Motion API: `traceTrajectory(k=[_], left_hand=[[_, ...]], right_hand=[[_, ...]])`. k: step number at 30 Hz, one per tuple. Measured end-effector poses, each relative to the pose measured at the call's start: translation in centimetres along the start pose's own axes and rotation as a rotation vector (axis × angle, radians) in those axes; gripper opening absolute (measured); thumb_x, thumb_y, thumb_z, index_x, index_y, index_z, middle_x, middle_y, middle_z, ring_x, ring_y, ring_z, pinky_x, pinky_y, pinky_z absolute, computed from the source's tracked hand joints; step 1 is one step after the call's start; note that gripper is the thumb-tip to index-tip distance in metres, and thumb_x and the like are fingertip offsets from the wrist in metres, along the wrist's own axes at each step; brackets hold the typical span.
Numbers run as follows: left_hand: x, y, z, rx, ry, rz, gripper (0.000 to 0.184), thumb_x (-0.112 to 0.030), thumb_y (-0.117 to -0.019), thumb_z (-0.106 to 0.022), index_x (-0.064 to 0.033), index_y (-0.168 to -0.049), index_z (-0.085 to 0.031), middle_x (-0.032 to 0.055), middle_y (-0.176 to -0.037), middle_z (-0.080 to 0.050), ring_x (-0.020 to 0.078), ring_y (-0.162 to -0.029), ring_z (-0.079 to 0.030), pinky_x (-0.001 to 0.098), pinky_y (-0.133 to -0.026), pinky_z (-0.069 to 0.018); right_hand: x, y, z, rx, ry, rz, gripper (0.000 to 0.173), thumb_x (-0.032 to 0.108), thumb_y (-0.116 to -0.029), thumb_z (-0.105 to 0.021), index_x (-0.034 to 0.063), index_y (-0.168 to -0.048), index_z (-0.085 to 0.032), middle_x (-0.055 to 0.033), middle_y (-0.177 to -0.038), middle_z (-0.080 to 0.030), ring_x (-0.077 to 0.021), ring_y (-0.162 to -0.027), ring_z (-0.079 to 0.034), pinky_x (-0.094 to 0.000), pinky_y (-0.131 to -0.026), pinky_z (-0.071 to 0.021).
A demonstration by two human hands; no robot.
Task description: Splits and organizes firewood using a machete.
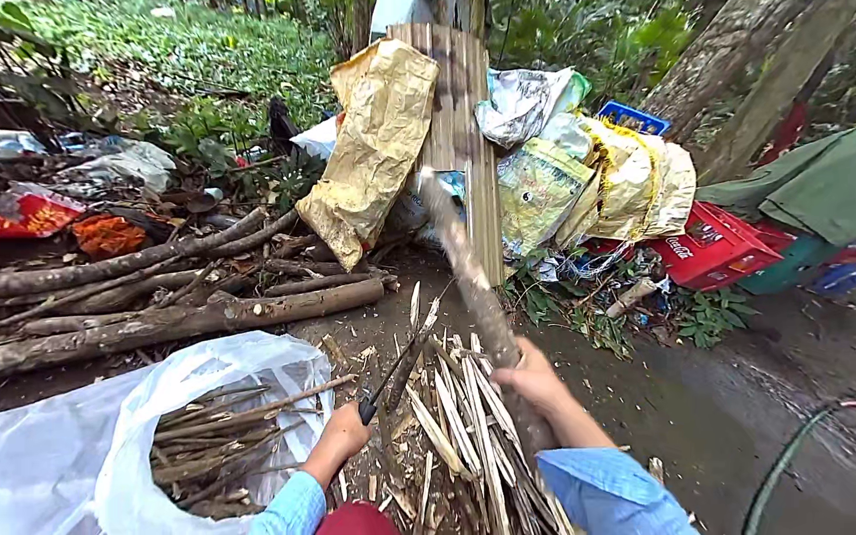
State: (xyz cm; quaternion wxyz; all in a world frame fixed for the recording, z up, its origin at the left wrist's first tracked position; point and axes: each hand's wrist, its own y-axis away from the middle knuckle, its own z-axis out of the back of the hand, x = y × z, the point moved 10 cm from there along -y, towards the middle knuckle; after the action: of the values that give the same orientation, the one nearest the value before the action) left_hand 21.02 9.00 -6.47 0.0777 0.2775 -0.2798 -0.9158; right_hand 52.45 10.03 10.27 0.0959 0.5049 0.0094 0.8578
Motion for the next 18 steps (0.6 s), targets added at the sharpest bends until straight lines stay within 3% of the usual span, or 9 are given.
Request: traceTrajectory(k=[3, 6, 8, 9, 11, 13, 15, 18], left_hand=[[-0.1, -0.8, -0.1, 0.006, 0.006, 0.008, 0.046, -0.019, -0.0931, -0.069, 0.0025, -0.133, -0.058, 0.0273, -0.123, -0.065, 0.0411, -0.117, -0.064, 0.0592, -0.100, -0.0500], [-0.3, -1.2, -0.2, 0.020, 0.005, -0.003, 0.044, -0.019, -0.0936, -0.069, 0.0028, -0.131, -0.058, 0.0272, -0.121, -0.066, 0.0412, -0.116, -0.064, 0.0590, -0.099, -0.0498], [-0.4, -1.2, -0.2, 0.013, 0.020, -0.008, 0.043, -0.019, -0.0934, -0.069, 0.0028, -0.130, -0.059, 0.0269, -0.120, -0.066, 0.0409, -0.114, -0.065, 0.0590, -0.099, -0.0499], [-0.3, -1.1, -0.1, 0.007, 0.031, -0.013, 0.043, -0.019, -0.0933, -0.069, 0.0028, -0.129, -0.060, 0.0269, -0.119, -0.066, 0.0407, -0.114, -0.065, 0.0589, -0.098, -0.0499], [-0.3, -1.1, 0.0, 0.001, 0.067, -0.026, 0.042, -0.018, -0.0928, -0.069, 0.0029, -0.128, -0.061, 0.0267, -0.116, -0.067, 0.0406, -0.108, -0.066, 0.0589, -0.095, -0.0508], [-1.2, -1.1, 0.7, 0.030, 0.076, -0.048, 0.039, -0.018, -0.0940, -0.068, 0.0029, -0.126, -0.061, 0.0253, -0.110, -0.067, 0.0383, -0.098, -0.068, 0.0572, -0.089, -0.0530], [-1.5, -1.2, 0.8, 0.056, 0.049, -0.031, 0.043, -0.018, -0.0947, -0.068, 0.0038, -0.130, -0.058, 0.0273, -0.116, -0.066, 0.0403, -0.106, -0.067, 0.0584, -0.094, -0.0517], [-1.9, -2.3, 0.3, 0.053, 0.027, -0.016, 0.046, -0.018, -0.0945, -0.068, 0.0036, -0.133, -0.057, 0.0281, -0.121, -0.064, 0.0410, -0.110, -0.065, 0.0583, -0.096, -0.0509]], right_hand=[[7.5, 0.4, 6.0, -0.249, -0.009, 0.250, 0.079, 0.006, -0.0685, -0.082, -0.0032, -0.139, -0.048, -0.0201, -0.113, -0.065, -0.0276, -0.099, -0.067, -0.0484, -0.085, -0.0575], [10.0, -0.5, 7.7, -0.452, -0.092, 0.389, 0.081, 0.009, -0.0674, -0.082, -0.0039, -0.138, -0.044, -0.0165, -0.112, -0.064, -0.0195, -0.098, -0.067, -0.0394, -0.086, -0.0565], [7.2, -1.9, 4.9, -0.409, -0.020, 0.314, 0.085, 0.005, -0.0697, -0.083, -0.0078, -0.142, -0.041, -0.0225, -0.117, -0.065, -0.0265, -0.105, -0.067, -0.0440, -0.092, -0.0564], [4.1, -2.7, 2.6, -0.334, 0.098, 0.192, 0.085, 0.005, -0.0716, -0.083, -0.0075, -0.145, -0.041, -0.0246, -0.119, -0.065, -0.0314, -0.108, -0.067, -0.0485, -0.094, -0.0556], [-3.6, -4.0, -2.7, -0.090, 0.439, -0.120, 0.084, 0.012, -0.0788, -0.082, -0.0009, -0.150, -0.039, -0.0265, -0.122, -0.066, -0.0406, -0.113, -0.066, -0.0586, -0.096, -0.0532], [-9.3, -4.4, -6.1, 0.068, 0.587, -0.293, 0.083, 0.018, -0.0815, -0.079, 0.0049, -0.152, -0.037, -0.0246, -0.123, -0.068, -0.0411, -0.115, -0.067, -0.0602, -0.094, -0.0536], [-11.9, -3.9, -8.6, 0.110, 0.229, -0.285, 0.084, 0.003, -0.0766, -0.082, 0.0006, -0.150, -0.040, -0.0263, -0.123, -0.065, -0.0374, -0.112, -0.067, -0.0546, -0.096, -0.0539], [-10.9, -2.3, -10.9, 0.099, -0.401, -0.285, 0.070, -0.014, -0.0736, -0.071, -0.0035, -0.138, -0.044, -0.0229, -0.105, -0.064, -0.0293, -0.081, -0.068, -0.0452, -0.070, -0.0601]])
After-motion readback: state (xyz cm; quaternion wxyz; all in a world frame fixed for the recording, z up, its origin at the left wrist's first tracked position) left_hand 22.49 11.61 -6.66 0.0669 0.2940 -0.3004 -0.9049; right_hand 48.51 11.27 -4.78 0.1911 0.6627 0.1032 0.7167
